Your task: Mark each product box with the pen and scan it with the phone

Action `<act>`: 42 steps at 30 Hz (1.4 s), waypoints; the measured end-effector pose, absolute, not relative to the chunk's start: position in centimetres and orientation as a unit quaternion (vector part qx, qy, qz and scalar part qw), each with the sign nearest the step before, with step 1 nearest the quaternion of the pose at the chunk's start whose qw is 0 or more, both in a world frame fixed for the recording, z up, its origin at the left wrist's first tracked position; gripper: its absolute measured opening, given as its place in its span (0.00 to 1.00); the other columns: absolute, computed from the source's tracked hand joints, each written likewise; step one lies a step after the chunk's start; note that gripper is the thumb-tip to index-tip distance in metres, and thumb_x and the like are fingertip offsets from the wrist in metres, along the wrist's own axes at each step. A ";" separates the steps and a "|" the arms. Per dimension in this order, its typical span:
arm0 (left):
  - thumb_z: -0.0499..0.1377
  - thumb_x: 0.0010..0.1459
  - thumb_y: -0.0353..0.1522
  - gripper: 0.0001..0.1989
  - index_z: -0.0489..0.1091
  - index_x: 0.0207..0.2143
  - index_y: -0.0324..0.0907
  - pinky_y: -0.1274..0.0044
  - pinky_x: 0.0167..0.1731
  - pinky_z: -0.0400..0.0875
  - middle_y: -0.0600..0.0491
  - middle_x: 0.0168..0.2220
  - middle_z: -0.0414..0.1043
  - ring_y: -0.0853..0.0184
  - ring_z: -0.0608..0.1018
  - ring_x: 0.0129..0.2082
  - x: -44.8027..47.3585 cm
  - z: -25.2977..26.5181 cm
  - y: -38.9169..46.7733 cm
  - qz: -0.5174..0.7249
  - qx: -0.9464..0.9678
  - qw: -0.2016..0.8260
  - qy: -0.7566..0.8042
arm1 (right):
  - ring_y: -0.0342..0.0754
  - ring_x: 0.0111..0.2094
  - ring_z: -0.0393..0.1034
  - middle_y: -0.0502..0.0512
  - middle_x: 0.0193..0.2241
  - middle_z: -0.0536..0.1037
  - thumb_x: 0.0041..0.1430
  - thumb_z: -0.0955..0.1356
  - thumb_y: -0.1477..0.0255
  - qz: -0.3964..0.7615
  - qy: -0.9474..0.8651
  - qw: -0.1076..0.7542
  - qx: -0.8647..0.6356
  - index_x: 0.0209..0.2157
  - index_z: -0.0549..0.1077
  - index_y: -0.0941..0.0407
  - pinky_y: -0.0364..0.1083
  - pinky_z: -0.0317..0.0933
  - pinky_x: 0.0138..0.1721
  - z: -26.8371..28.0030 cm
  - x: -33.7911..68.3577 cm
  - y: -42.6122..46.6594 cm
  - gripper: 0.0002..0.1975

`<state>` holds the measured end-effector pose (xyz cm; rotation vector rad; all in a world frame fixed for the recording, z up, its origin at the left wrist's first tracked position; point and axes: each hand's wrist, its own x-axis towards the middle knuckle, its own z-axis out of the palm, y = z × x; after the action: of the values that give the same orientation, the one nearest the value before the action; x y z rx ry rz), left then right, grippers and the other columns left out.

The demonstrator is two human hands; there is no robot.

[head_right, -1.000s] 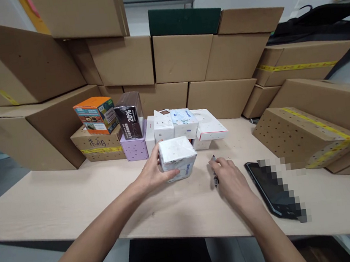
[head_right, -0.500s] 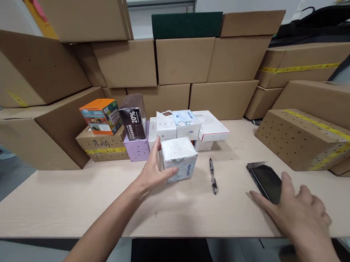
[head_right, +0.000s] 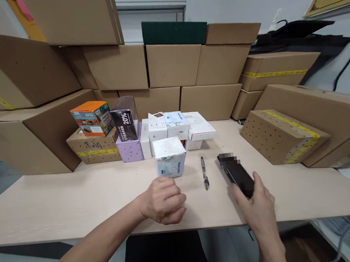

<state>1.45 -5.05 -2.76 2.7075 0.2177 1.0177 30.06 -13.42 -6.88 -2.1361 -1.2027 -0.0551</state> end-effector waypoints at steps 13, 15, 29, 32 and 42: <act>0.60 0.56 0.48 0.24 0.77 0.44 0.38 0.66 0.53 0.69 0.46 0.41 0.80 0.55 0.78 0.49 9.8 1.7 -7.8 0.480 0.281 0.820 0.131 | 0.62 0.54 0.70 0.67 0.56 0.72 0.50 0.74 0.57 -0.108 -0.510 0.572 -0.633 0.65 0.61 0.58 0.61 0.65 0.54 -1.2 18.7 -12.9 0.43; 0.59 0.57 0.48 0.24 0.77 0.44 0.38 0.64 0.55 0.68 0.46 0.40 0.81 0.53 0.78 0.50 9.6 2.0 -7.6 0.486 0.241 0.834 0.100 | 0.62 0.54 0.70 0.67 0.56 0.72 0.50 0.74 0.58 -0.115 -0.527 0.566 -0.623 0.65 0.60 0.57 0.61 0.66 0.53 -1.0 18.1 -12.8 0.43; 0.59 0.56 0.44 0.19 0.76 0.37 0.37 0.67 0.50 0.71 0.48 0.31 0.79 0.56 0.81 0.43 7.5 2.7 -6.6 0.498 0.168 0.848 0.075 | 0.64 0.53 0.70 0.66 0.56 0.73 0.53 0.72 0.57 -0.147 -0.583 0.517 -0.610 0.66 0.59 0.55 0.63 0.67 0.50 1.6 17.0 -13.0 0.42; 0.59 0.57 0.43 0.18 0.76 0.36 0.37 0.68 0.50 0.71 0.49 0.30 0.78 0.57 0.81 0.41 7.3 2.7 -6.5 0.500 0.147 0.850 0.068 | 0.64 0.53 0.70 0.67 0.55 0.73 0.54 0.72 0.56 -0.145 -0.595 0.496 -0.615 0.66 0.59 0.56 0.63 0.67 0.50 2.2 17.2 -12.7 0.42; 0.54 0.61 0.41 0.16 0.75 0.35 0.38 0.70 0.50 0.71 0.50 0.29 0.76 0.61 0.80 0.39 7.3 2.9 -6.3 0.524 0.114 0.840 0.075 | 0.63 0.53 0.70 0.66 0.55 0.74 0.55 0.71 0.56 -0.135 -0.630 0.459 -0.612 0.67 0.58 0.56 0.63 0.66 0.51 2.5 17.9 -12.1 0.42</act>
<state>7.35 -6.34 2.90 0.2416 0.1588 1.1082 17.92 -12.10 2.46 -1.5080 -1.5505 -0.3331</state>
